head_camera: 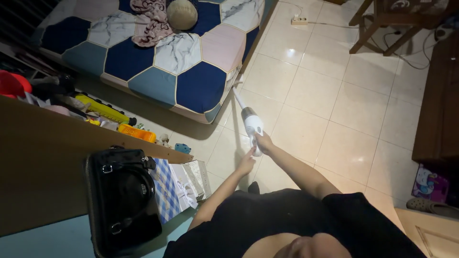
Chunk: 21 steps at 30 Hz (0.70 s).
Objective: The person assembles a handheld vacuum cleaner by connecting the handle, body, and nozzle. They then proceed to vacuum the tiled floor in a hallway and a bedroom, moving around furniture and along the edges of the room.
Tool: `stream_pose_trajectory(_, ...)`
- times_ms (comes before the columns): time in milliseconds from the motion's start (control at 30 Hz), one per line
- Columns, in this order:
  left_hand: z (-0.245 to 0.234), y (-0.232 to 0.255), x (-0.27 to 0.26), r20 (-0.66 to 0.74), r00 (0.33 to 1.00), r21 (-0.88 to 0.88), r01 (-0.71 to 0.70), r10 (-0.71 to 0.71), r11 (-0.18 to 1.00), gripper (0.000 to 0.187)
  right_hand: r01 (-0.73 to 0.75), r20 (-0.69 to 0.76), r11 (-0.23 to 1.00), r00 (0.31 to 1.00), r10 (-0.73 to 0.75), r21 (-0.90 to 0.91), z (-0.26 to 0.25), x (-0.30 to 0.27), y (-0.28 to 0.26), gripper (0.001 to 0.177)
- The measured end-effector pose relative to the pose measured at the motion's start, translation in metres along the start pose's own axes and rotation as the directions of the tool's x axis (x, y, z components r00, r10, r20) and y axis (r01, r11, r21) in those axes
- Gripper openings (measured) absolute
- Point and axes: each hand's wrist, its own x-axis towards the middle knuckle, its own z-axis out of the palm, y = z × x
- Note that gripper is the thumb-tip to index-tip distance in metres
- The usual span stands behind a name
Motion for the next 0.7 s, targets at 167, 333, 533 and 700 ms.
stream_pose_trajectory(167, -0.009, 0.008, -0.001, 0.065, 0.998, -0.026, 0.024, -0.022, 0.999, 0.063, -0.009, -0.086, 0.988, 0.996, -0.005, -0.155, -0.01, -0.009, -0.002, 0.033)
stream_pose_trajectory(333, -0.028, 0.012, 0.016, -0.084, 0.983, -0.19, 0.146, -0.165, 0.971, 0.037, -0.256, -0.055, 0.963, 0.964, 0.261, 0.088, -0.003, -0.045, 0.024, 0.039)
stream_pose_trajectory(533, -0.038, 0.015, 0.047, -0.103, 0.967, -0.276, 0.196, -0.232, 0.941, 0.042, -0.253, -0.093, 0.941, 0.956, 0.28, 0.225, 0.029, -0.009, 0.015, 0.046)
stream_pose_trajectory(700, -0.045, 0.021, 0.089, -0.156, 0.987, -0.19, -0.058, 0.029, 0.98, 0.06, -0.109, -0.267, 0.99, 0.955, 0.131, 0.094, 0.05, 0.077, -0.047, 0.048)
